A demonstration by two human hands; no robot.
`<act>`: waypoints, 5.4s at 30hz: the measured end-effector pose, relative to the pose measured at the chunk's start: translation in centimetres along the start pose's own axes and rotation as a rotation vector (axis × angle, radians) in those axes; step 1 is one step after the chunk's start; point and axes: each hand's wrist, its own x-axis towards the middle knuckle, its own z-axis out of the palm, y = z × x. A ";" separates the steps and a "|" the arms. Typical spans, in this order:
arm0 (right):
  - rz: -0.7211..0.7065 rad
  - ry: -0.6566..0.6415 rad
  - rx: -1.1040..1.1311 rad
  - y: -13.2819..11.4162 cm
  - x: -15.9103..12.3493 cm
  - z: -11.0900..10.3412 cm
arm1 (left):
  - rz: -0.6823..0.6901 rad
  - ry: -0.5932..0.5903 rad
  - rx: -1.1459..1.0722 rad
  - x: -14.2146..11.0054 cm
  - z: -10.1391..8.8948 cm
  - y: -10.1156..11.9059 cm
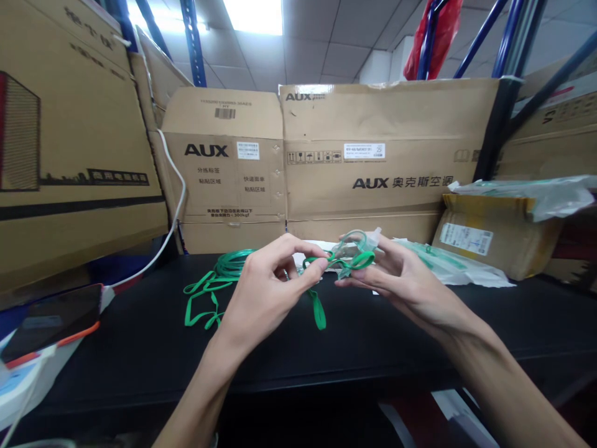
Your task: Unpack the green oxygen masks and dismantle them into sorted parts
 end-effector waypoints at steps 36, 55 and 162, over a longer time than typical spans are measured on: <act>0.021 0.007 -0.063 -0.1 0.0 0.0 | 0.072 -0.179 0.198 -0.1 -0.1 0.4; 0.004 -0.046 -0.067 -0.1 -0.1 -0.1 | 0.128 -0.107 0.476 -0.2 0.4 -0.3; -0.276 0.364 -0.301 -0.4 -0.9 3.0 | 0.323 0.062 0.331 -0.6 1.7 -0.2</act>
